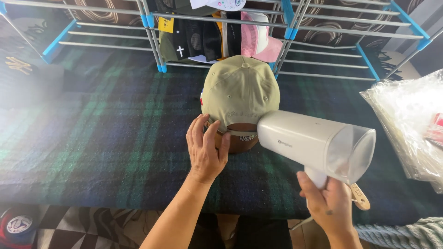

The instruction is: Using a handheld steamer and a brush to remove wrinkles and shape a baseball cap

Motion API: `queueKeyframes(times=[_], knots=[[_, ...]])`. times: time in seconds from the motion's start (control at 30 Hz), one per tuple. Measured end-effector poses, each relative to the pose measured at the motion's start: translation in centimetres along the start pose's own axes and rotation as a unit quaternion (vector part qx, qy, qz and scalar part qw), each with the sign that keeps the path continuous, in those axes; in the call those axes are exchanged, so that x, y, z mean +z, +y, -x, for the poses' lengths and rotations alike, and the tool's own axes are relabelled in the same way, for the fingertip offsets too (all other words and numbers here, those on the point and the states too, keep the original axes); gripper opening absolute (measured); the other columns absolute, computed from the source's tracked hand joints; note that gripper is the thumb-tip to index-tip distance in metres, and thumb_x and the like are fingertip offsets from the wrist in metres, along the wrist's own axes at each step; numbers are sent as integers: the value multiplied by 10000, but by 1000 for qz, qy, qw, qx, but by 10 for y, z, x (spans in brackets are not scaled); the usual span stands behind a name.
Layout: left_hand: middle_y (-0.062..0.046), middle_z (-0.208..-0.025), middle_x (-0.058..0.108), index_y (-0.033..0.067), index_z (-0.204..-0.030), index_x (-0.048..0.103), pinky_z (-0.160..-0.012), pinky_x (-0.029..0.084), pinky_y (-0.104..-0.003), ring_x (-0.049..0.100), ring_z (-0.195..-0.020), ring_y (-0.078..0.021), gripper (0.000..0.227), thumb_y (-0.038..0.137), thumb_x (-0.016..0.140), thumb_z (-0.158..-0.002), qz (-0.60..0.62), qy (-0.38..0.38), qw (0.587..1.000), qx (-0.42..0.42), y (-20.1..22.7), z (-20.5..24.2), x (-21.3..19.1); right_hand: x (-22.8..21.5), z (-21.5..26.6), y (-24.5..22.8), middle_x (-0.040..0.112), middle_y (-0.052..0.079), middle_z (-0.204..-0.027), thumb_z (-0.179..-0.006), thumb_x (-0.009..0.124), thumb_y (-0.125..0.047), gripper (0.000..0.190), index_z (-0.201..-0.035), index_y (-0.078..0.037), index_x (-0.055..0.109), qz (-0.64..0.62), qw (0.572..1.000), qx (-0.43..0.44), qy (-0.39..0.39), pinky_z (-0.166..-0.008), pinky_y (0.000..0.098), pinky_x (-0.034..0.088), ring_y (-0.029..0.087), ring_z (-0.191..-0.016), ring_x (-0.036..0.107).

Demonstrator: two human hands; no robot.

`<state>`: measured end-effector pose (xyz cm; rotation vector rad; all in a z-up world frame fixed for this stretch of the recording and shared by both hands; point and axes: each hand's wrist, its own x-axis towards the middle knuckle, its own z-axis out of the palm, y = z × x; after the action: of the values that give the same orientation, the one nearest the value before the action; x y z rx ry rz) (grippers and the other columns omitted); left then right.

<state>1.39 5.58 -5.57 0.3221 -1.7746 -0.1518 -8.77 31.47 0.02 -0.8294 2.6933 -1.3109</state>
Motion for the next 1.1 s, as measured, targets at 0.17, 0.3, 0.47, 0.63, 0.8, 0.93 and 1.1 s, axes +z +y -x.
queueKeyframes(times=[0.17,0.3,0.47,0.63,0.8,0.93,1.1], knots=[[-187,-1172,585,59,-1070,618,-976,511,-522,601,-1148,-411,143,191,621,-1016,-14,-2,1000,4,-1,0,1,-12,-16,-40,623,136,-543,-924,636,-200,288,-1115,15,610,-130,990,25,50,-498,392,515,234,-446,625],[-139,-1092,614,90,-1072,663,-867,524,-485,650,-1083,-408,167,197,691,-947,-30,52,997,46,-11,8,13,-15,-30,-71,633,89,-513,-997,708,-289,316,-998,-1,580,-116,987,-77,84,-609,375,561,237,-528,696],[-120,-1065,592,95,-1104,647,-868,521,-481,641,-1093,-396,170,187,678,-965,-30,46,998,40,-11,9,13,-3,-30,-48,613,165,-499,-1000,663,-241,394,-1107,128,573,-134,983,-98,77,-547,441,554,306,-474,680],[-171,-1135,604,51,-1089,608,-951,512,-490,618,-1117,-395,130,164,612,-1025,-24,-7,1000,17,-2,4,4,30,-10,-22,638,119,-861,-957,570,-339,481,-1302,-29,443,-186,977,96,34,-386,370,538,226,-499,637],[-152,-1137,599,58,-1116,587,-963,508,-489,615,-1135,-385,125,149,612,-1034,-30,-17,999,12,-2,5,0,51,1,-10,571,134,-877,-956,582,-206,365,-1229,-37,409,-311,939,137,60,-388,394,495,248,-472,580],[-171,-1133,607,48,-1104,591,-956,507,-498,615,-1132,-399,132,160,605,-1035,-23,-19,999,13,-4,6,4,38,1,-15,564,130,-823,-960,574,-243,444,-1300,-24,390,-286,950,76,96,-384,376,468,236,-426,570],[-172,-1139,615,58,-1112,594,-950,520,-489,621,-1120,-393,138,169,615,-1031,-26,-16,999,14,-4,7,4,49,-2,-21,623,63,-773,-972,599,-243,549,-1430,-49,366,-270,949,-117,110,-387,276,526,136,-479,610]])
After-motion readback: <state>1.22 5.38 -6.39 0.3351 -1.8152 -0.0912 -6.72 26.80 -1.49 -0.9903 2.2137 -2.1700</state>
